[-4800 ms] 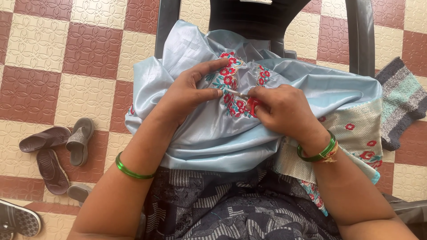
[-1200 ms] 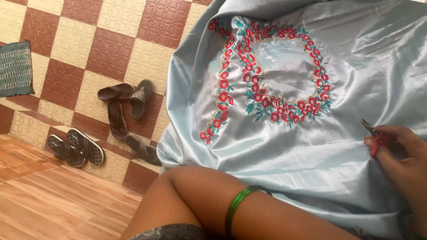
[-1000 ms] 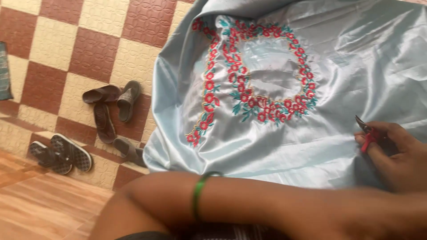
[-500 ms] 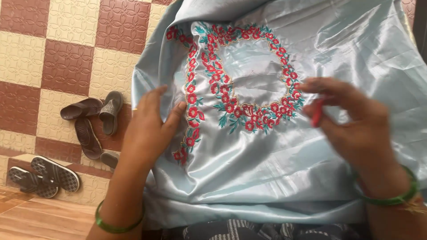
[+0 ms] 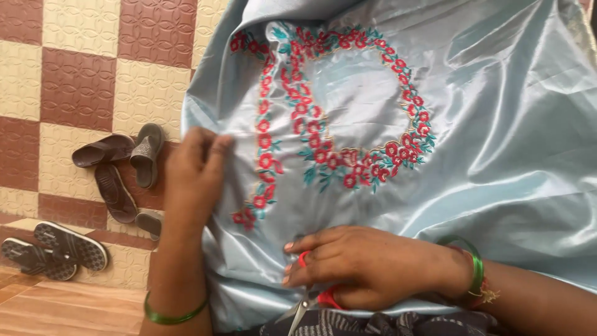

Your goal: Using small scissors to trim excess threads and finishing an embroidered pattern on a light blue garment.

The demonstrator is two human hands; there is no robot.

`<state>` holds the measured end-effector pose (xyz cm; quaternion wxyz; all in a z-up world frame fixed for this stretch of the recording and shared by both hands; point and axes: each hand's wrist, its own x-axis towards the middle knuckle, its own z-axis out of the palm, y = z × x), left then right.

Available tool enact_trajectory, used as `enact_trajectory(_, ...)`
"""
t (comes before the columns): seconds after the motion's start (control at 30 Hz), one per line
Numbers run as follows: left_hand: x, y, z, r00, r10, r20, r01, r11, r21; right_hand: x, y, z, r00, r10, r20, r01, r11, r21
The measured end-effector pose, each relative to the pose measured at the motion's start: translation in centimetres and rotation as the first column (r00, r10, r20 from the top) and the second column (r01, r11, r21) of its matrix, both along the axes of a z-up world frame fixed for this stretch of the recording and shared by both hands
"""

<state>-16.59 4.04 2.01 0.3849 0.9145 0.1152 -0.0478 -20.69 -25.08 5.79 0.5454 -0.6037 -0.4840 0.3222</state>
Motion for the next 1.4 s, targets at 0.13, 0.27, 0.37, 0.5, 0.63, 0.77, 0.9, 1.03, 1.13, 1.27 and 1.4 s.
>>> enact_trajectory(0.13,0.4,0.7,2.1,0.994,0.077,0.082,-0.091,0.977,0.194,-0.6,0.4,-0.5,0.999,0.043,0.023,-0.044,0.998,0.037)
enact_trajectory(0.27,0.3,-1.8,5.2,0.960,-0.104,0.261,-0.009,0.916,0.401,-0.9,0.7,-0.9,0.997,0.083,0.005,-0.083,0.996,0.031)
enact_trajectory(0.37,-0.7,-5.6,4.8,0.886,-0.314,0.343,0.159,0.897,0.412,-0.9,0.3,-0.9,0.994,0.098,-0.043,-0.095,0.993,0.070)
enact_trajectory(0.5,-2.0,-9.5,3.6,0.829,-0.526,0.190,0.417,0.807,0.418,-0.3,-1.7,-1.7,0.842,-0.031,-0.538,0.078,0.995,0.065)
enact_trajectory(0.63,-2.4,-9.1,2.0,0.843,-0.523,0.126,0.426,0.792,0.438,4.2,-5.5,-6.3,0.233,-0.684,-0.692,0.813,0.527,-0.247)
enact_trajectory(0.77,-2.6,-6.7,0.4,0.895,-0.416,0.161,0.366,0.892,0.266,6.6,-12.9,-12.1,-0.287,-0.543,-0.789,0.904,0.120,-0.411)
enact_trajectory(0.9,-3.1,-5.1,0.0,0.990,-0.141,0.005,0.141,0.990,0.002,5.3,-11.0,-7.5,-0.029,-0.740,-0.672,0.968,0.147,-0.204)
enact_trajectory(1.03,-1.4,-4.9,1.9,0.994,0.038,-0.101,-0.040,0.999,-0.018,2.8,-8.5,-6.6,0.218,-0.896,-0.386,0.913,0.327,-0.245)
enact_trajectory(1.13,-1.3,-2.7,2.2,0.997,0.040,-0.065,-0.040,0.999,-0.002,1.0,-5.6,-5.3,0.439,-0.863,-0.249,0.862,0.483,-0.154)
enact_trajectory(1.27,-0.6,-1.9,3.4,0.998,-0.046,0.039,0.040,0.989,0.142,0.1,-3.0,-3.9,0.627,-0.767,-0.137,0.734,0.640,-0.228)
enact_trajectory(1.4,-0.3,-4.2,4.5,0.908,-0.278,0.315,0.175,0.932,0.317,-0.3,-2.7,-4.3,0.717,-0.616,0.326,0.693,0.681,-0.238)
